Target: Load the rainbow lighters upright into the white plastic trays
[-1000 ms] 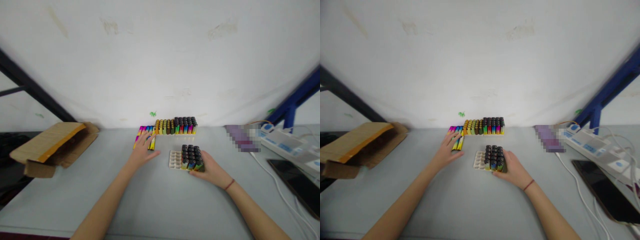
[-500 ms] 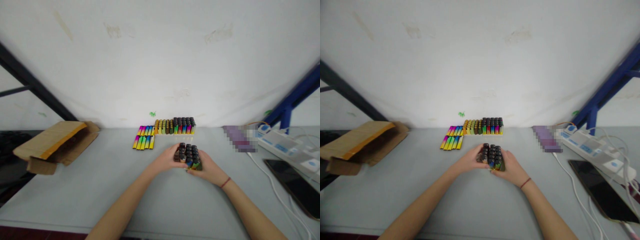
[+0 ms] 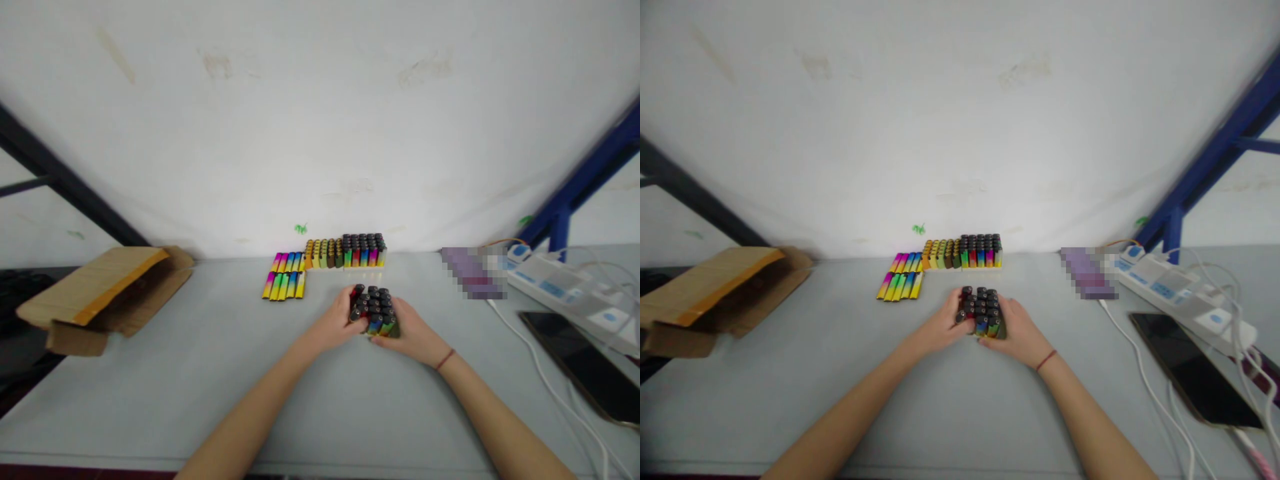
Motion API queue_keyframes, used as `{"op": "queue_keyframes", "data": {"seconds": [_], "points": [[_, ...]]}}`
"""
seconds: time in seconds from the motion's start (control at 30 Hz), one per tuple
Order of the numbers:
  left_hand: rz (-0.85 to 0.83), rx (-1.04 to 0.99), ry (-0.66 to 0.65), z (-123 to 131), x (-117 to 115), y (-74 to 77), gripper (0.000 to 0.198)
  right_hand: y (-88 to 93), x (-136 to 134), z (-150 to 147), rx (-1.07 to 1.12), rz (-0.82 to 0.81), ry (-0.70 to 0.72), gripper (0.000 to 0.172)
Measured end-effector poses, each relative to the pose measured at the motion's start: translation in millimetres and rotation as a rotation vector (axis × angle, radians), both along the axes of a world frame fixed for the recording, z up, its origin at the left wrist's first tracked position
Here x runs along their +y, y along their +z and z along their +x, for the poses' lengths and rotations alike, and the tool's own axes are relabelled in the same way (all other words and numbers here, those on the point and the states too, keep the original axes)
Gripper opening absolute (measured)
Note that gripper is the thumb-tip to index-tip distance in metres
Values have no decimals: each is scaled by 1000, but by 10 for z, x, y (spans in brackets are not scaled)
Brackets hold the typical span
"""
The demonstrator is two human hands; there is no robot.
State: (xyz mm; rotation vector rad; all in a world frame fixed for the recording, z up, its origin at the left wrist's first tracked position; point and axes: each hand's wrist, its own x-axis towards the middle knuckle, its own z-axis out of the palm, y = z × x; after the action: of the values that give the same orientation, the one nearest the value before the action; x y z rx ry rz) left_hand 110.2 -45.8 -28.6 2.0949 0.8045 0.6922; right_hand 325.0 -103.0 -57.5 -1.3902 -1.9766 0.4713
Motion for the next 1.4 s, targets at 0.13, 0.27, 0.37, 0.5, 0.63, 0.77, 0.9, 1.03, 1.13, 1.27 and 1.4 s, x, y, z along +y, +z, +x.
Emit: {"op": "queue_keyframes", "data": {"seconds": [0.13, 0.27, 0.37, 0.5, 0.63, 0.77, 0.9, 1.03, 1.13, 1.27, 1.4], "points": [[-49, -2, -4, -46, 43, 11, 64, 10, -2, -7, -2, -8, -3, 70], [-28, -38, 36, -25, 26, -14, 62, 11, -3, -9, -8, -5, -13, 71], [-1, -40, 68, 21, -4, -50, 63, 18, -5, -7, -18, -7, -2, 70], [20, -58, 96, 57, -24, -111, 63, 29, -5, -10, -23, -2, 3, 70], [5, -85, 128, 69, -34, -167, 61, 29, -1, -13, -23, 17, 9, 70], [42, -96, 131, 67, -33, -167, 60, 34, 0, -10, -27, 29, 13, 69], [129, -76, 65, 38, -24, -107, 52, 49, -3, -9, -43, 25, 43, 70], [78, -80, 79, 19, -21, -77, 53, 59, -6, -11, -61, 11, 48, 71], [43, -136, 125, 24, -23, -93, 56, 62, -7, -13, -66, 2, 47, 71], [65, -223, 107, 29, -9, -138, 51, 51, -4, -14, -53, 21, 52, 73], [140, -312, 50, 25, 25, -191, 44, 23, -5, -14, -25, 43, 48, 77]]}}
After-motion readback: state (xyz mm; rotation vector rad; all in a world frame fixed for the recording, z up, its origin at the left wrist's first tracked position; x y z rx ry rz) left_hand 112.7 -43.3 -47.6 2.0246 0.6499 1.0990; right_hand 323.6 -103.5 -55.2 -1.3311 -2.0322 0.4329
